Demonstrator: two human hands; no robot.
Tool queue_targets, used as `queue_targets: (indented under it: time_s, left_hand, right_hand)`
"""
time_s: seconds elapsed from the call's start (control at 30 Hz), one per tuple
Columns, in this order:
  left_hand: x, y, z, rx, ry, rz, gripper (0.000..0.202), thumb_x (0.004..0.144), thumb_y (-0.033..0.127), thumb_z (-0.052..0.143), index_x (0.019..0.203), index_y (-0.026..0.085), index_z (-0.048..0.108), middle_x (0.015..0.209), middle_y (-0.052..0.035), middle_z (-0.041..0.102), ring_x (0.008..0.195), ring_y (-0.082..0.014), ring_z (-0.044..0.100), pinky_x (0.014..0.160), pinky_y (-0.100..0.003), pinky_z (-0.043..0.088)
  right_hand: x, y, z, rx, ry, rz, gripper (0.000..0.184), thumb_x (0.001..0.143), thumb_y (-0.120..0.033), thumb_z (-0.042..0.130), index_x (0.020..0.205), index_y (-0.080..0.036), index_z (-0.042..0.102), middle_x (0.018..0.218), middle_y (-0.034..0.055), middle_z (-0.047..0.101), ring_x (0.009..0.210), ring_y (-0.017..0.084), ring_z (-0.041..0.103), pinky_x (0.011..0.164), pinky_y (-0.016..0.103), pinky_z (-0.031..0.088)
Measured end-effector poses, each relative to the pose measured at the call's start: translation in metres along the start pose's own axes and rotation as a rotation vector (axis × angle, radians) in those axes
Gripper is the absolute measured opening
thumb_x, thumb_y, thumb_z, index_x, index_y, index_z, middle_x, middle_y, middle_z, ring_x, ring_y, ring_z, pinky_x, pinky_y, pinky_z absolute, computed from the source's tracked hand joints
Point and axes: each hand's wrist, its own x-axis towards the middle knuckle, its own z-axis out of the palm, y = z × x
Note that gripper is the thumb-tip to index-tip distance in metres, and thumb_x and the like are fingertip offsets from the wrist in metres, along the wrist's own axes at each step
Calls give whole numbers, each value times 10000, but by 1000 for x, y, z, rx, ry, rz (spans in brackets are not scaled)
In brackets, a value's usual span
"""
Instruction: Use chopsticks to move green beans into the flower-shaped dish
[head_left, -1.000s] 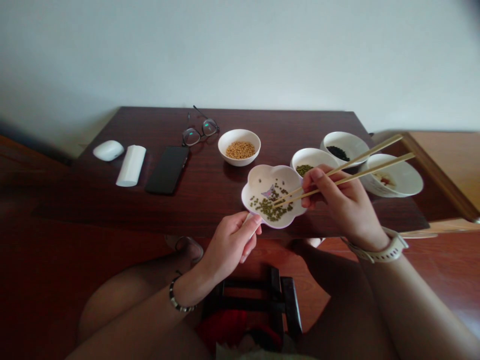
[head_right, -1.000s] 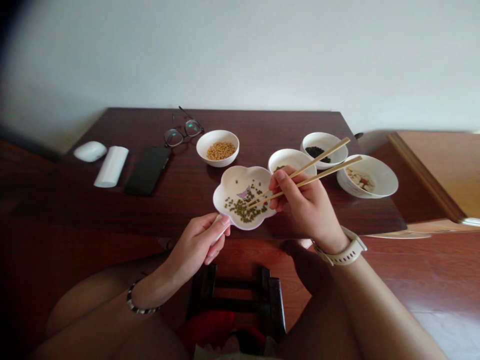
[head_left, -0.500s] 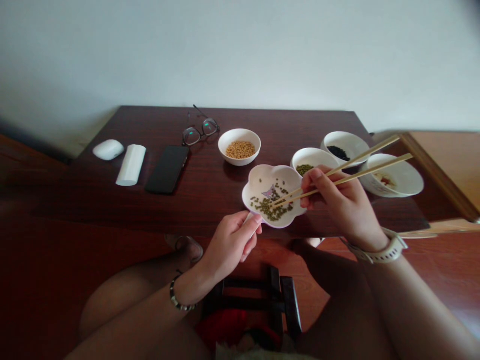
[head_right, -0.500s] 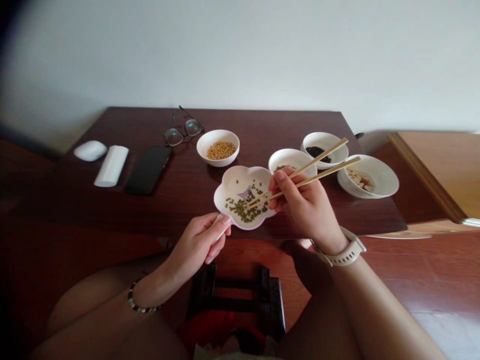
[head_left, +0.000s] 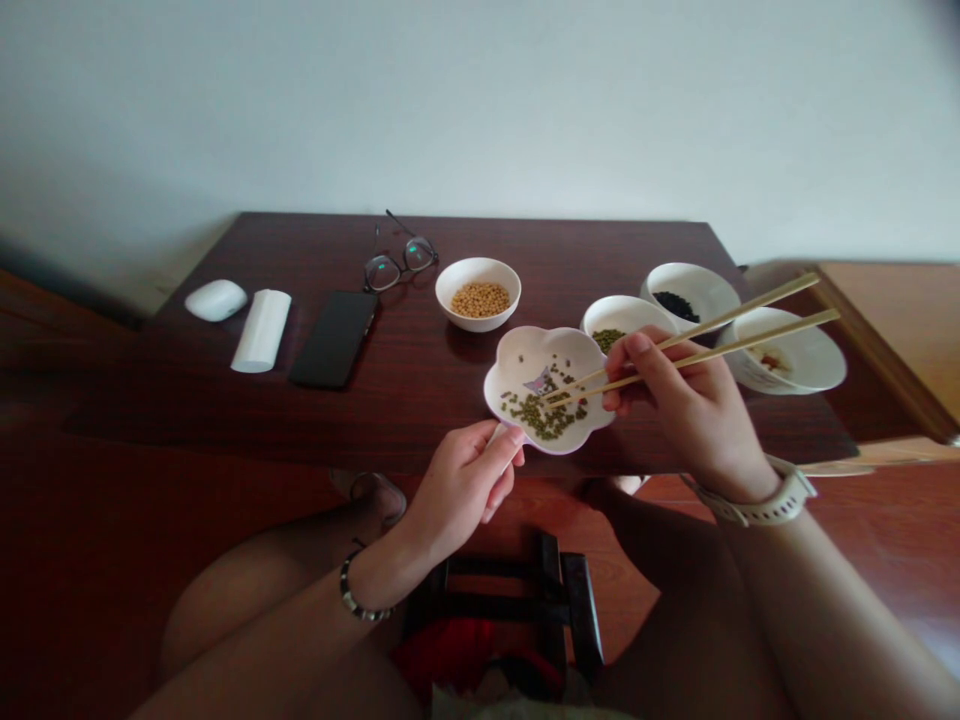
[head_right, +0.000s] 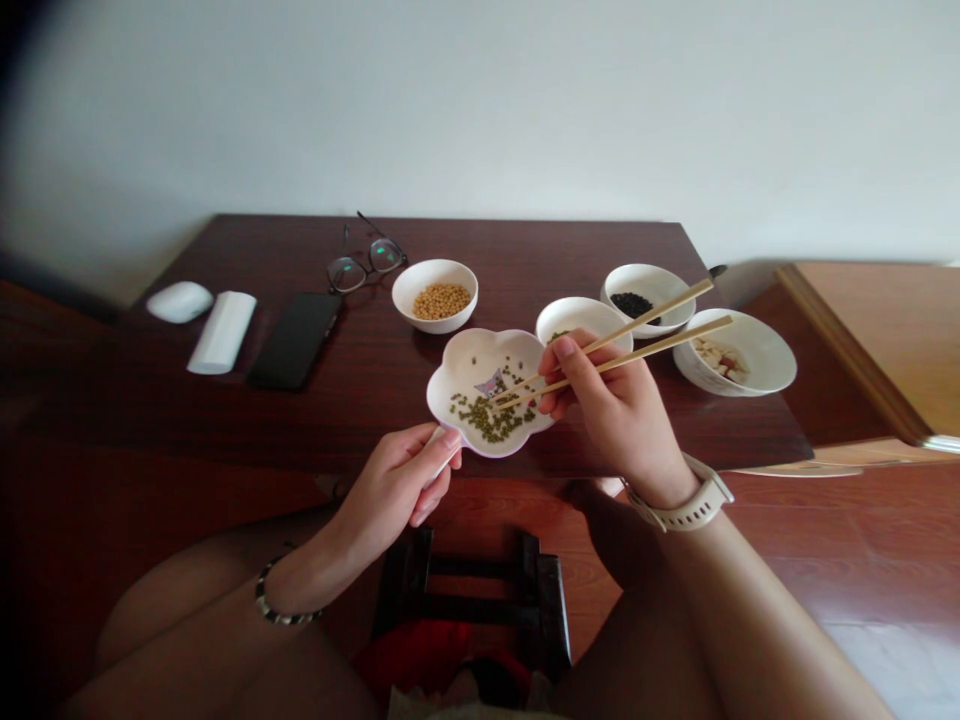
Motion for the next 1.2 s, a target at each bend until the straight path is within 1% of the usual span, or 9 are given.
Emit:
queue_targets:
  time_s: [0.1, 0.27, 0.47, 0.67, 0.9, 1.2]
  left_hand:
    - [0, 0, 1, -3, -3, 0, 417, 1057, 538, 546, 841, 183, 581, 454, 83, 440, 363, -53, 337, 395, -178, 266]
    - [1, -1, 2, -7, -2, -3, 413, 1054, 535, 553, 841, 183, 578, 453, 85, 442, 358, -52, 333, 388, -175, 263]
    - [2, -1, 2, -9, -2, 8, 418, 1057, 533, 545, 833, 181, 577, 444, 86, 439, 355, -52, 330, 389, -173, 263]
    - [2, -1, 2, -14, -10, 5, 409, 1056, 525, 550, 834, 182, 576, 446, 87, 441, 353, -52, 329, 387, -171, 277]
    - [2, -2, 2, -9, -2, 17, 408, 1060, 517, 549, 837, 177, 582, 444, 86, 444, 350, -49, 336, 385, -170, 270]
    - [2, -2, 4, -18, 1, 7, 408, 1056, 522, 551, 836, 180, 581, 443, 88, 438, 347, -49, 330, 380, -167, 270]
  right_hand:
    - [0, 1, 1, -6, -4, -11, 374, 1035, -542, 624, 854, -225, 707, 657, 11, 677, 574, 144, 644, 543, 264, 538]
    - [0, 1, 1, -11, 28, -8, 381, 1017, -546, 652, 824, -220, 696, 671, 10, 672, 566, 140, 647, 533, 263, 537]
    - [0, 2, 2, -3, -8, 4, 381, 1037, -545, 618, 851, -220, 690, 654, 10, 668, 560, 142, 640, 519, 263, 524]
    - [0, 4, 2, -31, 23, -20, 377, 1042, -522, 622, 831, -217, 692, 691, 15, 675, 584, 138, 655, 536, 259, 537]
    - [-1, 2, 2, -13, -6, -21, 378, 1059, -515, 595, 845, -217, 687, 662, 8, 668, 565, 133, 646, 528, 251, 530]
    - [-1, 5, 3, -28, -1, -36, 374, 1057, -520, 596, 851, -222, 687, 684, 12, 675, 586, 145, 656, 546, 271, 536]
